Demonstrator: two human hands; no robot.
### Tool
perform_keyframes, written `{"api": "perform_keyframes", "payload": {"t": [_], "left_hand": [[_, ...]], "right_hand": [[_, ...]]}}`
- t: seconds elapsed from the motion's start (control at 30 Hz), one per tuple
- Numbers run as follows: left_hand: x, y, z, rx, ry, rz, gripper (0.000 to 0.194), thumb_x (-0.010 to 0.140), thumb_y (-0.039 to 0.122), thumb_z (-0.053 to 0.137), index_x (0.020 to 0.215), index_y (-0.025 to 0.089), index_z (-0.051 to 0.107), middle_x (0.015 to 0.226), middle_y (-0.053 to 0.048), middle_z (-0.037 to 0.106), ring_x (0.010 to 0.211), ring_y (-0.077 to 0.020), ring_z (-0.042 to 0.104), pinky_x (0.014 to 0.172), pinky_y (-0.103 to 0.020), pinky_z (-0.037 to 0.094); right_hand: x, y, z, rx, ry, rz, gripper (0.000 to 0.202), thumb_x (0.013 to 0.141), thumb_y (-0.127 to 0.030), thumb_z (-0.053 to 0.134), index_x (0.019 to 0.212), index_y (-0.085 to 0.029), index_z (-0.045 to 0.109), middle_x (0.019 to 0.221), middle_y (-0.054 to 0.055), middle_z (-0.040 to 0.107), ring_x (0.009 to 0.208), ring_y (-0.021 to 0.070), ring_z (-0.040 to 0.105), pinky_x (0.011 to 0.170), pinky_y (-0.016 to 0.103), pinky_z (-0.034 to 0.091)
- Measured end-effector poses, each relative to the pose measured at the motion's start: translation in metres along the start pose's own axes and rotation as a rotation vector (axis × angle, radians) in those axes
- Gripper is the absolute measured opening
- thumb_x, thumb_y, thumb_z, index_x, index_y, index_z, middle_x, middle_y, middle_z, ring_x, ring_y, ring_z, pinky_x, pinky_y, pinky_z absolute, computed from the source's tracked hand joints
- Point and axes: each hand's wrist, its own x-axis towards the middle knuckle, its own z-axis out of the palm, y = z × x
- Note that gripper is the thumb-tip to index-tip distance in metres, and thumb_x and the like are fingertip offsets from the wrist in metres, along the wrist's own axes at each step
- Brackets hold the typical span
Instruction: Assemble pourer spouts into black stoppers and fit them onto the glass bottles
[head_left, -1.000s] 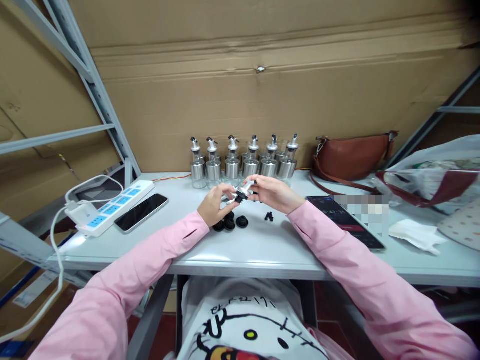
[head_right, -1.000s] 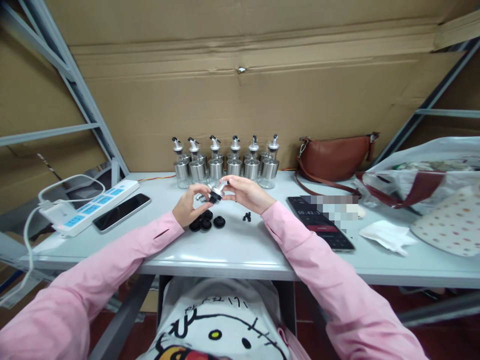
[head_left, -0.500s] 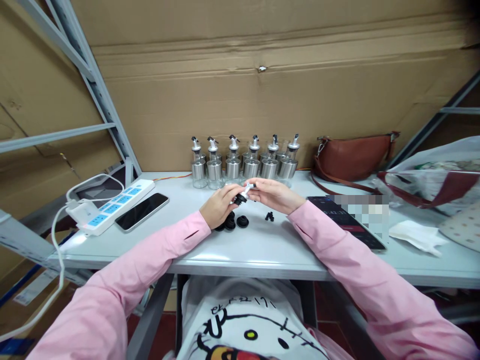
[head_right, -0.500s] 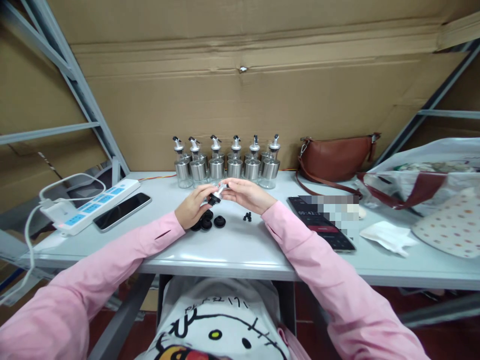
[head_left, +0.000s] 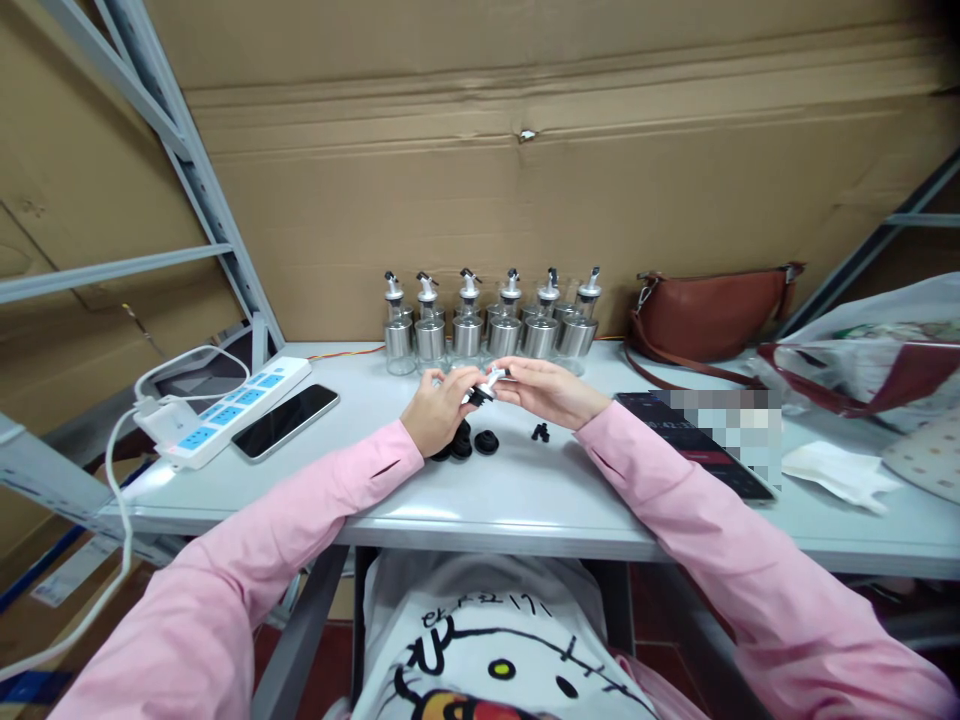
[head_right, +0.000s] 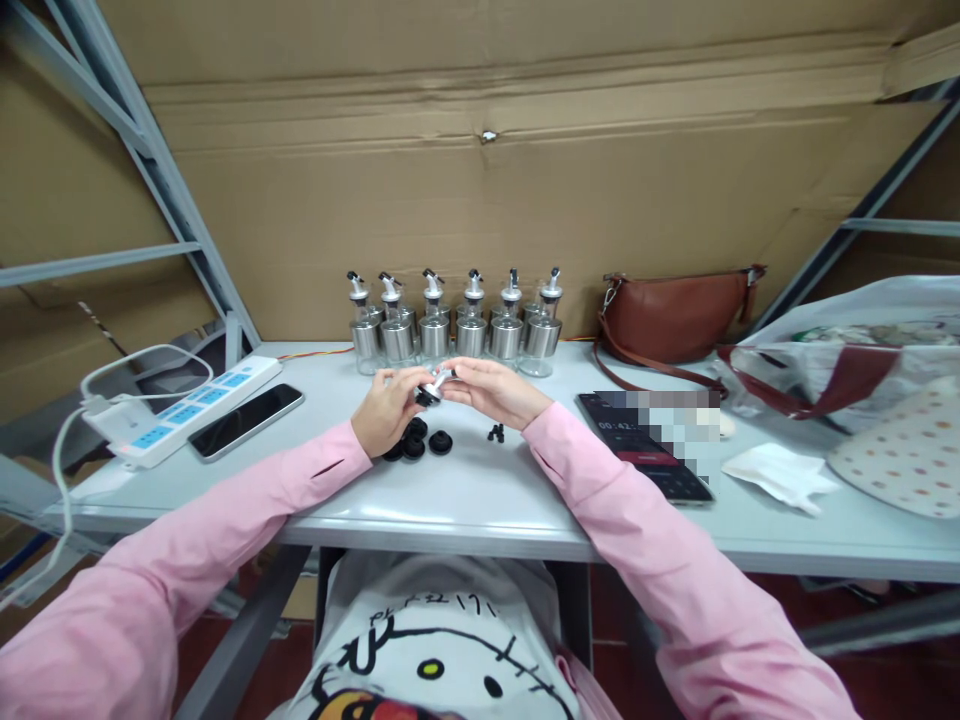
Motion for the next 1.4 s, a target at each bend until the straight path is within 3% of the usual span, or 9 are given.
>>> {"api": "perform_keyframes", "payload": {"t": [0.17, 0.33, 0.43, 0.53, 0.67, 0.93, 1.17, 1.27, 1.4], "left_hand": [[0.001, 0.000, -0.002, -0.070, -0.004, -0.005, 0.026, 0.094, 0.025, 0.032, 0.117, 0.016, 0.041, 0.116, -0.013, 0.056, 0.111, -0.0207, 0.051, 0.084, -0.034, 0.035], [0.001, -0.003, -0.002, -0.306, 0.035, -0.023, 0.034, 0.091, 0.027, 0.040, 0.124, 0.019, 0.035, 0.116, -0.010, 0.054, 0.083, -0.0152, 0.057, 0.082, -0.031, 0.042], [0.001, -0.002, -0.003, -0.389, 0.078, -0.035, 0.036, 0.091, 0.027, 0.040, 0.126, 0.020, 0.035, 0.112, -0.009, 0.053, 0.081, -0.0142, 0.055, 0.081, -0.030, 0.044], [0.002, -0.001, -0.005, -0.390, 0.073, -0.037, 0.036, 0.091, 0.028, 0.038, 0.126, 0.020, 0.038, 0.108, -0.008, 0.052, 0.085, -0.0155, 0.053, 0.083, -0.031, 0.043], [0.001, -0.002, -0.006, -0.349, 0.027, -0.110, 0.038, 0.092, 0.034, 0.037, 0.127, 0.019, 0.042, 0.104, -0.008, 0.050, 0.085, -0.0164, 0.052, 0.085, -0.033, 0.042], [0.001, -0.004, -0.004, -0.276, -0.062, -0.201, 0.039, 0.092, 0.040, 0.035, 0.124, 0.018, 0.043, 0.104, -0.008, 0.055, 0.091, -0.0186, 0.053, 0.086, -0.034, 0.039], [0.003, 0.001, -0.008, -0.196, -0.094, -0.357, 0.027, 0.085, 0.040, 0.046, 0.098, 0.016, 0.049, 0.082, -0.002, 0.059, 0.078, -0.0168, 0.055, 0.082, -0.033, 0.036], [0.004, 0.001, -0.009, -0.183, -0.188, -0.351, 0.025, 0.087, 0.038, 0.041, 0.077, 0.017, 0.048, 0.073, 0.000, 0.057, 0.071, -0.0150, 0.054, 0.077, -0.032, 0.034], [0.004, 0.000, -0.009, -0.226, -0.215, -0.318, 0.025, 0.086, 0.037, 0.039, 0.073, 0.016, 0.047, 0.071, 0.001, 0.057, 0.068, -0.0138, 0.052, 0.076, -0.031, 0.033]], "right_hand": [[-0.001, 0.000, 0.000, -0.008, -0.005, -0.001, 0.025, 0.071, -0.033, 0.071, 0.091, -0.018, 0.067, 0.092, 0.004, 0.068, 0.091, 0.0137, 0.062, 0.096, 0.031, 0.042], [-0.002, -0.003, 0.003, -0.028, -0.013, -0.010, 0.026, 0.072, -0.034, 0.069, 0.092, -0.018, 0.066, 0.095, 0.005, 0.067, 0.096, 0.0157, 0.061, 0.096, 0.033, 0.041], [0.000, -0.003, 0.002, -0.079, -0.005, -0.021, 0.028, 0.074, -0.036, 0.066, 0.095, -0.019, 0.065, 0.098, 0.006, 0.065, 0.097, 0.0164, 0.060, 0.093, 0.035, 0.043], [0.002, -0.001, 0.000, -0.260, 0.102, -0.055, 0.029, 0.073, -0.037, 0.065, 0.095, -0.019, 0.063, 0.095, 0.005, 0.064, 0.089, 0.0159, 0.060, 0.082, 0.035, 0.047], [0.004, 0.001, 0.001, -0.667, 0.327, -0.263, 0.022, 0.069, -0.034, 0.067, 0.081, -0.017, 0.060, 0.077, 0.001, 0.058, 0.072, 0.0131, 0.054, 0.065, 0.028, 0.046], [0.002, 0.005, 0.011, -0.692, 0.126, -0.203, 0.030, 0.067, -0.036, 0.068, 0.088, -0.017, 0.059, 0.079, 0.004, 0.063, 0.073, 0.0147, 0.060, 0.072, 0.032, 0.048], [0.001, 0.006, 0.012, -0.747, 0.160, -0.197, 0.029, 0.065, -0.031, 0.069, 0.087, -0.016, 0.058, 0.079, 0.004, 0.064, 0.073, 0.0151, 0.060, 0.074, 0.033, 0.049], [0.002, 0.006, 0.013, -0.798, 0.166, -0.213, 0.029, 0.064, -0.030, 0.068, 0.088, -0.016, 0.059, 0.081, 0.005, 0.064, 0.075, 0.0153, 0.060, 0.075, 0.033, 0.049], [0.002, 0.009, 0.012, -0.835, 0.162, -0.217, 0.027, 0.065, -0.028, 0.067, 0.088, -0.016, 0.060, 0.081, 0.004, 0.064, 0.075, 0.0149, 0.060, 0.075, 0.033, 0.049]]}}
